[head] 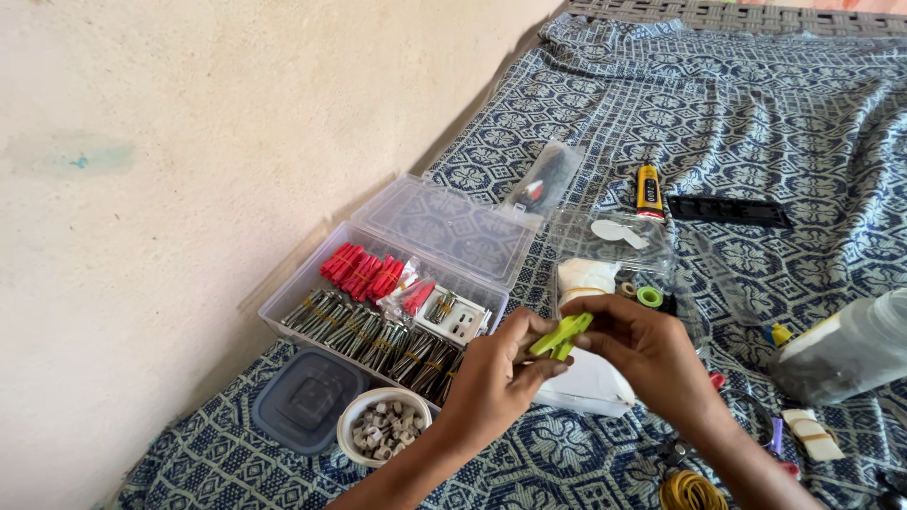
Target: The person uses pliers to bend and shape a small yellow plastic clip, then uses a hammer to tap it into place. They handle various tools and small parts from a plastic container on a patterned cloth.
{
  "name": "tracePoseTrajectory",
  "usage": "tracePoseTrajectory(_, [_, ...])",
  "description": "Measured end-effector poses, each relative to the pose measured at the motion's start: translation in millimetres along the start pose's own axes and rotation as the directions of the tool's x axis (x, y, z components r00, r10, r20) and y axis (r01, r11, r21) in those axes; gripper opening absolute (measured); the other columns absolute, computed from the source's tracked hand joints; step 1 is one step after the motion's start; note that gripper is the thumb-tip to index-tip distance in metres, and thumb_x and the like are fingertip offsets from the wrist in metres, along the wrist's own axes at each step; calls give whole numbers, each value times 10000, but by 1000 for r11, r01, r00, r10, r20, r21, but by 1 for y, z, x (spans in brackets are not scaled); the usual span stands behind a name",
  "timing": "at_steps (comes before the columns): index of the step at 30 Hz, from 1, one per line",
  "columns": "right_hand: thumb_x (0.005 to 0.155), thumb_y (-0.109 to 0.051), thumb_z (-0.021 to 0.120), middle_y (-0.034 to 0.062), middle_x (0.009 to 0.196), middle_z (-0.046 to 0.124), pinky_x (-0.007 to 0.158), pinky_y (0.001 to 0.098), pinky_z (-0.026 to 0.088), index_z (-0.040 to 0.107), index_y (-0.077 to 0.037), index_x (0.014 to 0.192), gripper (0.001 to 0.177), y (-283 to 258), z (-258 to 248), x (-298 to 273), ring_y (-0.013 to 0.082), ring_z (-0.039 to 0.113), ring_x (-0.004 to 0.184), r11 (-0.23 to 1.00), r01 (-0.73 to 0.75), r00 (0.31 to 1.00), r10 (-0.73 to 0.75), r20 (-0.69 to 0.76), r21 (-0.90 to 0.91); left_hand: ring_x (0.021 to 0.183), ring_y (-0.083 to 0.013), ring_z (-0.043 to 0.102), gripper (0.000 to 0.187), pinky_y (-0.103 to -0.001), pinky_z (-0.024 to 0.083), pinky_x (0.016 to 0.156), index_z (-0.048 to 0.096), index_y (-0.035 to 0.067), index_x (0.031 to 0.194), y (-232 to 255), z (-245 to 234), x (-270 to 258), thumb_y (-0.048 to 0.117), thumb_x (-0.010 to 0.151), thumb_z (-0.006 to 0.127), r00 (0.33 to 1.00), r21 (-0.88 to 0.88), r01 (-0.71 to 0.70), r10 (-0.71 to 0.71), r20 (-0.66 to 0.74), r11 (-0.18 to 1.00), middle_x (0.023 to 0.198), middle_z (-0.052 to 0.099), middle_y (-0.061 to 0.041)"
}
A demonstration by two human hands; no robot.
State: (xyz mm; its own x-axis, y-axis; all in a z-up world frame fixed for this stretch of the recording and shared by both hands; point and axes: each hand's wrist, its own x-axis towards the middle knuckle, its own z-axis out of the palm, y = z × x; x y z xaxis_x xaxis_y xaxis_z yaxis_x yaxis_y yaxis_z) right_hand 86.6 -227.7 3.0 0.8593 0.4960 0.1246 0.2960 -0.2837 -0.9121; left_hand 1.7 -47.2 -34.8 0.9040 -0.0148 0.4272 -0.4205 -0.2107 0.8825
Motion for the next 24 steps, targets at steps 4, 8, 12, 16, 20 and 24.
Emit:
tracePoseTrajectory(4, [891, -73, 663, 140, 1094, 783, 925, 315, 599, 687, 24, 1247, 370, 20, -7, 11, 171, 734, 1024, 945, -130, 986, 92, 139, 300, 957, -240, 782, 471, -284, 653, 766, 565, -20, 1250, 12, -1, 1, 102, 876, 824, 995, 246, -101, 97, 27, 964, 1101, 746, -183])
tracePoseTrajectory(8, [922, -114, 630, 172, 1147, 752, 982, 358, 588, 619, 78, 1298, 422, 33, 3, 13, 212, 716, 1078, 856, -203, 960, 77, 271, 476, 906, -229, 774, 487, -296, 640, 729, 645, 5, 1261, 14, -7, 1, 59, 816, 835, 962, 460, -232, 272, -20, 857, 1106, 750, -134])
tracePoseTrajectory(12, [957, -178, 593, 158, 1198, 737, 1007, 354, 564, 600, 69, 1348, 463, 36, 13, 10, 203, 703, 1117, 836, -248, 939, 83, 333, 489, 934, -209, 743, 468, -262, 666, 772, 669, 11, 1258, 10, -8, 2, 20, 816, 823, 928, 488, -310, 372, -34, 816, 1182, 686, -130])
tracePoseTrajectory(16, [953, -215, 582, 129, 1234, 754, 998, 320, 566, 592, 12, 1385, 488, 35, 8, 11, 167, 707, 1142, 918, -172, 938, 42, 344, 357, 959, -216, 719, 515, -293, 629, 797, 657, 25, 1305, 18, -10, -3, -6, 816, 816, 920, 530, -334, 392, 4, 779, 1173, 673, -109])
tracePoseTrajectory(20, [951, -199, 595, 110, 1192, 789, 957, 306, 577, 646, -33, 1359, 443, 40, 7, 12, 160, 713, 1112, 967, -123, 950, 50, 307, 223, 995, -237, 703, 528, -333, 606, 825, 646, 20, 1351, 27, -9, -5, -25, 848, 801, 927, 529, -333, 374, 30, 781, 1150, 659, -111])
tracePoseTrajectory(24, [977, -128, 597, 159, 1122, 804, 924, 329, 602, 719, 4, 1282, 354, 46, 14, 11, 206, 724, 1046, 964, -58, 967, -10, 254, 259, 1005, -237, 721, 511, -336, 615, 825, 644, 3, 1346, 30, -9, -7, -48, 854, 774, 929, 519, -309, 371, -16, 797, 1183, 679, -125])
